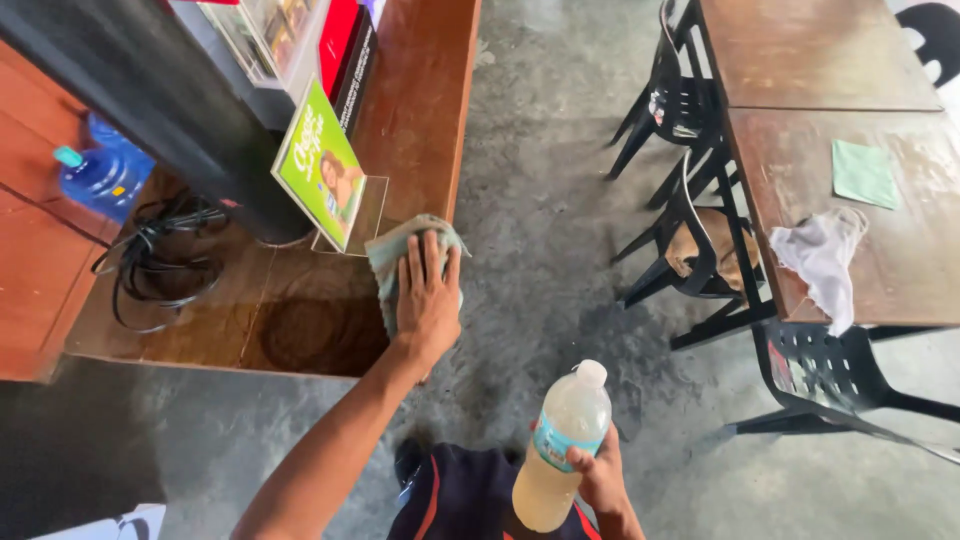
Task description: Wiping down the bar counter and organizing bottles in a restaurant.
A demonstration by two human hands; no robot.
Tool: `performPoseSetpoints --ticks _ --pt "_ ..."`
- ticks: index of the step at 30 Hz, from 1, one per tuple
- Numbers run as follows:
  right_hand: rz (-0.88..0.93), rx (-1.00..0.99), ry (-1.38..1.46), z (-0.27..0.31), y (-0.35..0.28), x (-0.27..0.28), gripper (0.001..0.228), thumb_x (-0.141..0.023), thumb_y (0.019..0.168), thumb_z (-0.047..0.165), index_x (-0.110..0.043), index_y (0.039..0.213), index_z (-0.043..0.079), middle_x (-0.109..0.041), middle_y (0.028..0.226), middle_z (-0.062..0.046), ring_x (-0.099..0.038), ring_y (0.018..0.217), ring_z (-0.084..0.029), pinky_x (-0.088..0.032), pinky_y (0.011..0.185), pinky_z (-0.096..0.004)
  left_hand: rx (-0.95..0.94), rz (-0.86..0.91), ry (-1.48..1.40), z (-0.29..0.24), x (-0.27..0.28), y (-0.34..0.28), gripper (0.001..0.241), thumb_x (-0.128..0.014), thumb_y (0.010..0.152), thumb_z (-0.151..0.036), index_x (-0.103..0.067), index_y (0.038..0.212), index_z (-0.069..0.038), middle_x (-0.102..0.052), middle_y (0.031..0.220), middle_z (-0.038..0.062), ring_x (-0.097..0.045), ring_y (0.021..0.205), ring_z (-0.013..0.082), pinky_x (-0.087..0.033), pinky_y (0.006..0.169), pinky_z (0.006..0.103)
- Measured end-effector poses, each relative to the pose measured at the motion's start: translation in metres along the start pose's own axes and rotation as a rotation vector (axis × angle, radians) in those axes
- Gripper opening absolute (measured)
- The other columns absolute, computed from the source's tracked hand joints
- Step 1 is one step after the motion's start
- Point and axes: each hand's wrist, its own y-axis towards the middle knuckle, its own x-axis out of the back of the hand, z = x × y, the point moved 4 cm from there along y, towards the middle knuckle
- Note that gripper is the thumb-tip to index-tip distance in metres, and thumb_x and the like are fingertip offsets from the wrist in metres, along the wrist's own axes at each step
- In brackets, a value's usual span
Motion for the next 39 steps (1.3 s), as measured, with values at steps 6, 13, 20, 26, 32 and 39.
performPoseSetpoints --ticks 6,13,20,26,32,39 --pt "0.076 0.011 -0.188 0.029 0.051 -0.008 0.094 -0.089 0.07 0.05 -0.05 0.136 -0.004 -0.072 0.113 -0.022 -0.074 0.103 -0.034 -0.06 0.089 -0.047 0.083 0.05 0.023 0.013 -0.032 0.077 0.085 -0.07 0.087 -0.022 -0.028 0.16 -0.012 -0.012 0.166 0.026 -0.016 0.151 0.0508 -0.02 0.121 0.0573" --pt "0.054 0.053 -0.197 0.043 0.106 -0.026 0.093 -0.087 0.071 0.055 -0.053 0.134 -0.005 -0.072 0.115 -0.02 -0.074 0.106 -0.033 -0.06 0.09 -0.047 0.196 -0.114 -0.071 0.029 -0.055 0.157 0.09 -0.07 0.086 -0.023 -0.025 0.161 -0.002 -0.021 0.165 0.026 -0.02 0.152 0.0485 -0.021 0.123 0.0564" --pt "0.094 0.036 -0.163 0.051 0.176 -0.048 0.088 -0.089 0.072 0.053 -0.056 0.129 -0.006 -0.071 0.115 -0.019 -0.073 0.105 -0.032 -0.06 0.089 -0.045 0.24 -0.152 -0.049 0.042 -0.068 0.254 0.085 -0.065 0.086 -0.02 -0.026 0.158 0.002 -0.025 0.165 0.024 -0.022 0.152 0.0481 -0.021 0.123 0.0558" --pt "0.067 0.006 -0.319 0.05 0.24 -0.033 0.092 -0.088 0.069 0.055 -0.056 0.131 -0.005 -0.073 0.115 -0.02 -0.073 0.105 -0.031 -0.06 0.091 -0.043 0.285 -0.192 -0.019 0.055 -0.107 0.354 0.08 -0.061 0.091 -0.019 -0.025 0.159 0.002 -0.025 0.166 0.023 -0.022 0.152 0.0473 -0.02 0.123 0.055" --pt "-0.034 0.016 -0.415 0.053 0.317 -0.029 0.086 -0.087 0.071 0.048 -0.053 0.132 -0.002 -0.074 0.114 -0.017 -0.074 0.104 -0.027 -0.059 0.092 -0.041 0.291 -0.209 -0.054 0.064 -0.122 0.431 0.077 -0.058 0.094 -0.025 -0.026 0.159 0.002 -0.025 0.166 0.021 -0.023 0.153 0.0449 -0.022 0.123 0.0543" --pt "-0.161 0.096 -0.582 0.079 0.42 -0.061 0.085 -0.087 0.072 0.036 -0.047 0.14 0.005 -0.067 0.115 -0.01 -0.067 0.107 -0.02 -0.057 0.091 -0.037 0.26 -0.284 0.008 0.069 -0.133 0.479 0.065 -0.051 0.099 -0.022 -0.033 0.158 -0.001 -0.032 0.165 0.017 -0.03 0.151 0.0415 -0.026 0.123 0.0521"
